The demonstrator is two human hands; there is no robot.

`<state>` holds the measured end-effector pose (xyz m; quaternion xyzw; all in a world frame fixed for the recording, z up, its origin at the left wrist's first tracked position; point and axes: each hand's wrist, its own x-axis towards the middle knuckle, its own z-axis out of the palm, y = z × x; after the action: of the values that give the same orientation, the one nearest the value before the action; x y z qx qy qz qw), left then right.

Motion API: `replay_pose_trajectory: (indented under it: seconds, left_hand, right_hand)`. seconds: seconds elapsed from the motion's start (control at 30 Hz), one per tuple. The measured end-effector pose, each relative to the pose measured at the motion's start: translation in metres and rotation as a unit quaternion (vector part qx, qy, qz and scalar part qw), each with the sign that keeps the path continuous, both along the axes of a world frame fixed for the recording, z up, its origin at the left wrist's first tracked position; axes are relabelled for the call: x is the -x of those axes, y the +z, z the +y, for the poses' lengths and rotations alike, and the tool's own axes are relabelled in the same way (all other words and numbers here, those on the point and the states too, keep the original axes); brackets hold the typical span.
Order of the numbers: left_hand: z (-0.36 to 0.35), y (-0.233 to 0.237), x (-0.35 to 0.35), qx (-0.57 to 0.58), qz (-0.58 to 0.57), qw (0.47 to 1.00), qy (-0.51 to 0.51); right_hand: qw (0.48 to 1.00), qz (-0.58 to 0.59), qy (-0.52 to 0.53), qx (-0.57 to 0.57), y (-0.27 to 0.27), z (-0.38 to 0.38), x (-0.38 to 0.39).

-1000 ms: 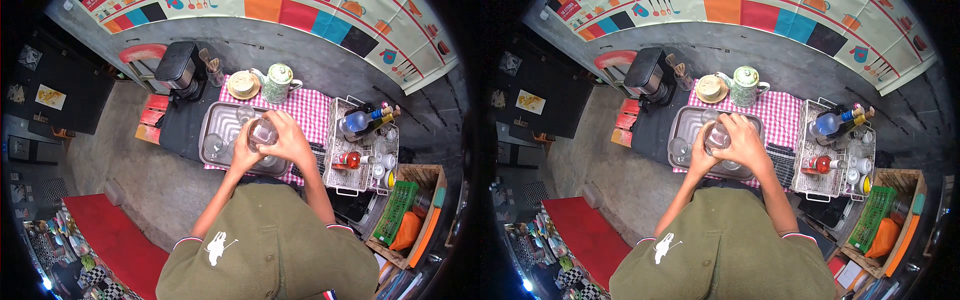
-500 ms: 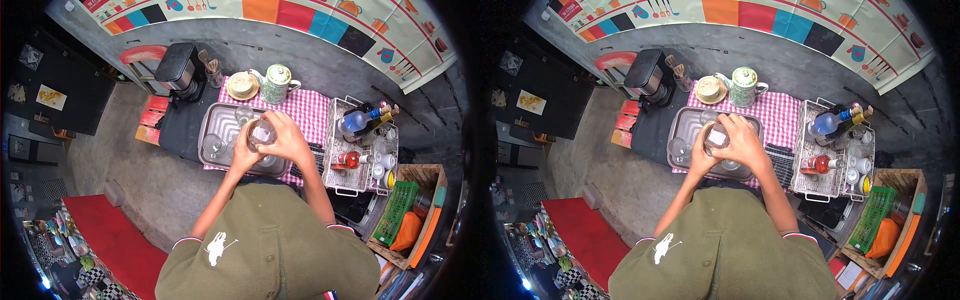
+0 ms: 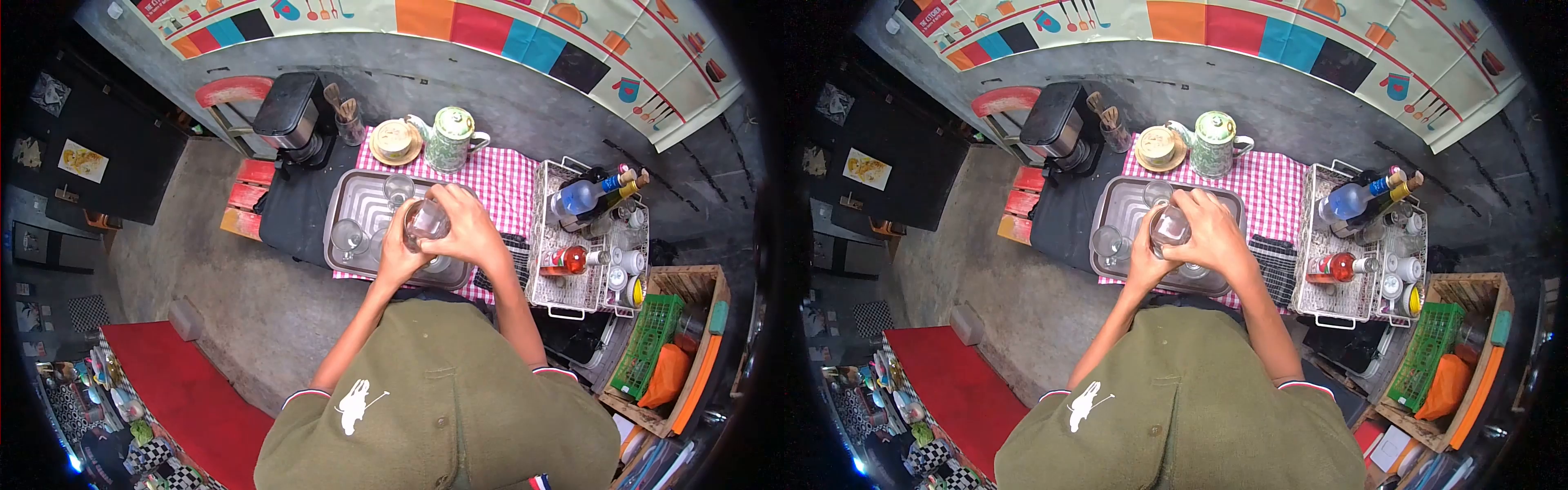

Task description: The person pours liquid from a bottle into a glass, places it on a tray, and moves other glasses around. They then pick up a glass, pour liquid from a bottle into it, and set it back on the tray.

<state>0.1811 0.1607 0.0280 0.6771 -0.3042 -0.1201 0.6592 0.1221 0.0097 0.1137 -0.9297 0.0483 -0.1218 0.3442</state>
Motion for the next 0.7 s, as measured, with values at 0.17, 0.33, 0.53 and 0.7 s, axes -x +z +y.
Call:
replay_pose_trajectory:
  seconds: [0.17,0.33,0.53,0.7]
  left_hand:
    - [-0.002,-0.006,-0.001,-0.016,-0.006,1.0,0.006]
    - [-0.004,-0.006,0.0,-0.003,0.027,1.0,0.007]
    - [-0.004,-0.013,-0.003,-0.006,0.04,0.999,-0.004]
    - [-0.006,-0.013,-0.004,-0.016,0.028,0.999,-0.002]
  right_hand:
    - [1.0,0.017,0.009,0.01,-0.002,-0.004,-0.002]
    - [0.999,0.027,0.013,0.013,-0.002,-0.006,-0.005]
    - [1.0,-0.006,0.012,0.005,-0.009,-0.007,-0.007]
    - [1.0,0.004,0.014,0.012,-0.008,-0.009,-0.008]
